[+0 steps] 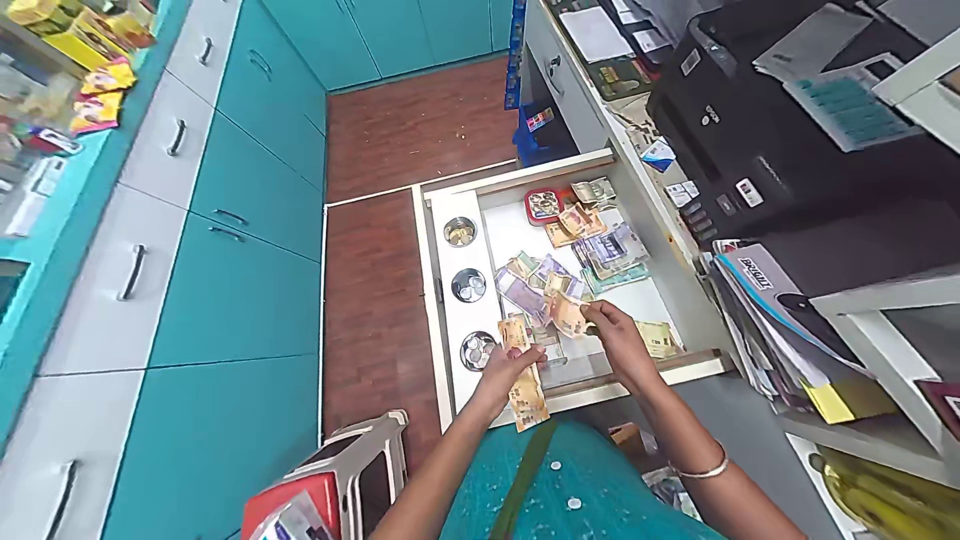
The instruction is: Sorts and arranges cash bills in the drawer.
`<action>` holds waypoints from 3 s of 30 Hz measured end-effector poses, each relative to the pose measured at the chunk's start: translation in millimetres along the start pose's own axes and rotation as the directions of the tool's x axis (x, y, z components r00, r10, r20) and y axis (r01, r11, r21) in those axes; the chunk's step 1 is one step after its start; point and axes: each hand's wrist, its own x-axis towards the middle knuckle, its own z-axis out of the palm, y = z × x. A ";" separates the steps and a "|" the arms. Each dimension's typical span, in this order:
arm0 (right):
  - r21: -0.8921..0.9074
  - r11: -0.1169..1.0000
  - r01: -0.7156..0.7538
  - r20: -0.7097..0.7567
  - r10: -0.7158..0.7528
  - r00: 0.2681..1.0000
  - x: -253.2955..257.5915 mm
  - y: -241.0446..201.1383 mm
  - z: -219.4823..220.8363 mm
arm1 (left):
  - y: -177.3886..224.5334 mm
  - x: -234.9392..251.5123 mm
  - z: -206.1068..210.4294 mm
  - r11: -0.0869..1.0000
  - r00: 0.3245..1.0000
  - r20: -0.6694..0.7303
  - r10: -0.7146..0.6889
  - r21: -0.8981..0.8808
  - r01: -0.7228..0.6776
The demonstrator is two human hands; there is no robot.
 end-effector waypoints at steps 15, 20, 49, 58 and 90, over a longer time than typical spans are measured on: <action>0.298 0.750 -0.590 0.334 0.497 0.801 -49.9 25.0 23.5 | 6.1 27.4 12.8 0.979 0.993 -0.120 0.023 -0.198 -0.047; 0.009 0.896 -0.443 0.322 0.417 0.850 -52.6 41.8 29.6 | 14.1 31.6 9.7 0.960 0.989 -0.125 0.076 -0.258 -0.107; -0.432 0.286 0.855 0.493 -0.719 0.490 -30.9 47.7 28.0 | 44.5 31.8 -7.8 0.777 0.959 -0.285 0.002 -0.603 -0.181; 0.349 0.760 -0.547 0.476 0.359 0.803 -30.7 4.8 60.4 | 41.5 24.3 7.6 0.802 0.924 -0.254 0.285 -0.465 -0.375; 0.173 0.833 -0.525 0.593 0.338 0.731 47.8 21.3 49.2 | 49.4 55.7 6.1 0.878 0.882 -0.463 0.088 -0.381 -0.288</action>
